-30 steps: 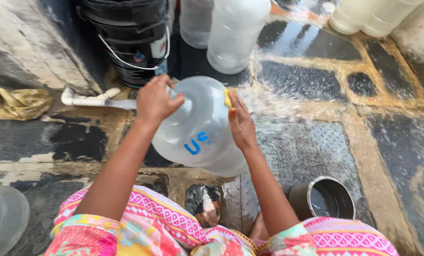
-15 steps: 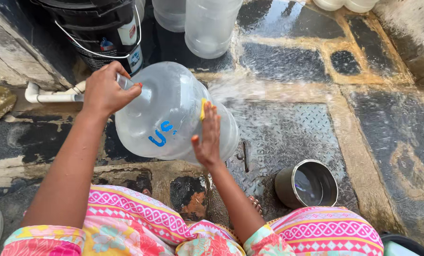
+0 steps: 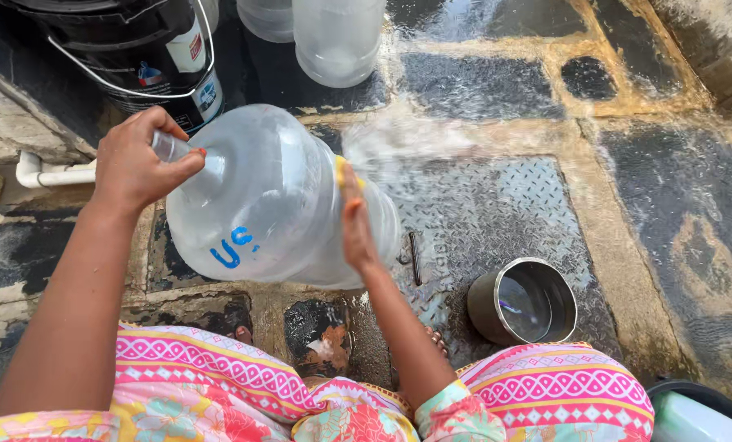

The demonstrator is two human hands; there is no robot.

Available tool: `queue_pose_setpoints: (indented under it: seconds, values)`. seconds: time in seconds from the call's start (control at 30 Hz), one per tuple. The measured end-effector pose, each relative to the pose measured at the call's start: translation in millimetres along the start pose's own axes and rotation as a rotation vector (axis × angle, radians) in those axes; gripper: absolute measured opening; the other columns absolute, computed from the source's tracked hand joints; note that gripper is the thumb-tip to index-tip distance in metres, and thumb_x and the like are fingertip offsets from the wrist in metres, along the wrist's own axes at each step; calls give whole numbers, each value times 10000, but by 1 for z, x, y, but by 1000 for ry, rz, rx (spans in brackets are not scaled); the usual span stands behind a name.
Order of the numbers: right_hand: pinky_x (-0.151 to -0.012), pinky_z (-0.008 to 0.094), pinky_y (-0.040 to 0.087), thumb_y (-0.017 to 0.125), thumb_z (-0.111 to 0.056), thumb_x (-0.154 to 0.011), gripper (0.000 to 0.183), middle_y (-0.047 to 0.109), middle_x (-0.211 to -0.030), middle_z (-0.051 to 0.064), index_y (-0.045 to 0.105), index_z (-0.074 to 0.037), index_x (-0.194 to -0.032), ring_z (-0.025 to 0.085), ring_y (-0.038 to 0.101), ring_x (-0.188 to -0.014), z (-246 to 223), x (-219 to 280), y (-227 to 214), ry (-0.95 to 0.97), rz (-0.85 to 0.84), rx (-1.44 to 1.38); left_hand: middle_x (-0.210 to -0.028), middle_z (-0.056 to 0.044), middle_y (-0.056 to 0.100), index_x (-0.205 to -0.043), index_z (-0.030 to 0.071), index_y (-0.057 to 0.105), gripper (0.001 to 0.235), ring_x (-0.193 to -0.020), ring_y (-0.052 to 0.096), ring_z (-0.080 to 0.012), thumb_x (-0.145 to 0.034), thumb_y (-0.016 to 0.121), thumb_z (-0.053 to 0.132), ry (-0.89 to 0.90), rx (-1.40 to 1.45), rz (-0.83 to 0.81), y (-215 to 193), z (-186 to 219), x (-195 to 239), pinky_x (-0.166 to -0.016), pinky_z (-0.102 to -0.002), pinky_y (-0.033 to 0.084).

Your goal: The person cleans large plastic water jugs using a brush and a sponge while water flows from a pipe. They scrub the inner rim of the jug with a toothbrush, then use a yellow sponge to wipe down the exterior surfaces of the jug.

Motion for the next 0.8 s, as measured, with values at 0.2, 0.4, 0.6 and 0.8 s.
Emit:
queue_pose_setpoints:
  seconds: [0.2, 0.4, 0.6, 0.8]
  values:
    - [-1345, 498, 120, 255, -832, -1006, 960, 192, -1742, 166, 224, -132, -1662, 343, 185, -1647, -77, 41, 30, -438, 64, 363, -992, -108, 693, -909, 76, 696, 387, -884, 674, -305, -775, 835, 412, 17, -7, -1, -3, 0, 9, -773, -435, 521]
    - [-1339, 511, 166, 153, -740, -1035, 845, 351, -1710, 91, 339, -169, -1629, 350, 272, -1622, 77, 43, -6, -22, 295, 460, -996, -98, 702, -939, 65, 708, 343, -865, 687, -228, -793, 874, 327, -24, 108, -81, -6, -26, 13, -744, -384, 541]
    - [-1218, 518, 323, 261, -868, -837, 1023, 294, -1649, 89, 220, -209, -1618, 324, 382, -1482, 245, 72, -70, 683, 192, -126, -967, -72, 724, -993, 82, 703, 314, -846, 686, -163, -788, 875, 247, -165, 270, -89, -4, -57, 12, -725, -339, 542]
    - [-1059, 648, 393, 301, -926, -812, 1123, 442, -1606, 186, 368, -115, -1586, 407, 483, -1392, 261, 94, -37, 945, 33, -920, -905, -107, 733, -978, 97, 712, 376, -813, 693, -224, -740, 896, 322, -214, 203, -80, 4, -67, 6, -722, -376, 538]
Point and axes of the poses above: each hand's wrist, its own x-axis away from the middle knuckle, its own y-axis out of the palm, z = x × y, the point moved 5 cm from there along -x, towards the middle knuckle
